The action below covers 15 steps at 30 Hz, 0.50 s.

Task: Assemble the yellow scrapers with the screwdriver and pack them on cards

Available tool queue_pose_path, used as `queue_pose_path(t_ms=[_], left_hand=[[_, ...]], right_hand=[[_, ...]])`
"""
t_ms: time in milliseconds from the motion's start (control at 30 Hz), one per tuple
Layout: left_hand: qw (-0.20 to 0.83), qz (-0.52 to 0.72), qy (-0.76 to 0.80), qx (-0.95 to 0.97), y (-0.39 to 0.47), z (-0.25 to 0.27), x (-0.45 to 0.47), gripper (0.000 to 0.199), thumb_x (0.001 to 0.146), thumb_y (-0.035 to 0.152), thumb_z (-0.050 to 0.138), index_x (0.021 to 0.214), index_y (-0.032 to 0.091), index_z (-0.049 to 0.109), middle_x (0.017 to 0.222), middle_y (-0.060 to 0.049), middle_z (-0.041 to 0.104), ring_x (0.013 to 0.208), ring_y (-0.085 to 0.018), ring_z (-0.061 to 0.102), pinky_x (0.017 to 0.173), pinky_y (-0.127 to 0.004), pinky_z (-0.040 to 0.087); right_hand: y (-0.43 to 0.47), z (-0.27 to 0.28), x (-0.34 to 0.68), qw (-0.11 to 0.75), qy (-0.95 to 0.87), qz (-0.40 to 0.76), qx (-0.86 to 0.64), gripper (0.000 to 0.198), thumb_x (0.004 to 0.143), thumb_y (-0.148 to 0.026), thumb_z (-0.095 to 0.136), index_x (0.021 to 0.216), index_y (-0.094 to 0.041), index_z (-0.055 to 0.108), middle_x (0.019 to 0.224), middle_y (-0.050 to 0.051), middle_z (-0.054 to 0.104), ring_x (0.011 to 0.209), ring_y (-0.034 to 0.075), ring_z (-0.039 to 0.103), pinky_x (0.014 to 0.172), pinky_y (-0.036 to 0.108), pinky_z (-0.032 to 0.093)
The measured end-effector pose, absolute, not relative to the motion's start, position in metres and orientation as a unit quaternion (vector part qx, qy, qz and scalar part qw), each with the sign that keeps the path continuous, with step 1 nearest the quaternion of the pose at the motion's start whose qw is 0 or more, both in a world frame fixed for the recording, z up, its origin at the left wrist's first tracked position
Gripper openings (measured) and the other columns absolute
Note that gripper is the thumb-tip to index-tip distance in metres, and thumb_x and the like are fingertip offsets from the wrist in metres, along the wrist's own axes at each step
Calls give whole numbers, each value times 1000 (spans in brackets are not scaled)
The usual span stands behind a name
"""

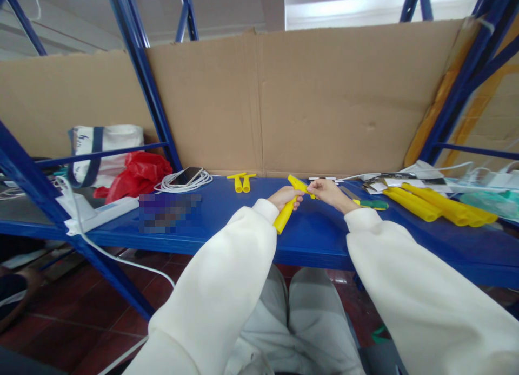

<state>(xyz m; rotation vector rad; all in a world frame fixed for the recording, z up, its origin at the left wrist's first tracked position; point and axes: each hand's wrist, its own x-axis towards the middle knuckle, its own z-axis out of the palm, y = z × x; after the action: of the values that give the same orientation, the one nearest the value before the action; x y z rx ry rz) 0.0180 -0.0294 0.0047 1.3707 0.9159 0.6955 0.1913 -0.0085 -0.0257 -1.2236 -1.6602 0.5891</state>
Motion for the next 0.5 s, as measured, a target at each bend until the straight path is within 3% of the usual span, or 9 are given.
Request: queue_pose_path(t_ms=[300, 500], left_hand=[[629, 307, 389, 599, -30, 6, 18, 24, 94, 5, 43, 73, 18, 47, 46, 9, 40, 33, -5, 34, 38, -16, 28], [634, 315, 383, 593, -30, 7, 18, 23, 94, 6, 43, 74, 18, 47, 46, 9, 40, 33, -5, 34, 37, -16, 28]], right_hand=[[-4, -29, 196, 520, -646, 209, -518, 34, 62, -41, 81, 74, -21, 56, 75, 1, 60, 67, 14, 56, 63, 27, 50], [-6, -27, 193, 486, -638, 169, -573, 30, 80, -40, 67, 101, -20, 61, 104, 9, 66, 94, 20, 63, 83, 35, 53]])
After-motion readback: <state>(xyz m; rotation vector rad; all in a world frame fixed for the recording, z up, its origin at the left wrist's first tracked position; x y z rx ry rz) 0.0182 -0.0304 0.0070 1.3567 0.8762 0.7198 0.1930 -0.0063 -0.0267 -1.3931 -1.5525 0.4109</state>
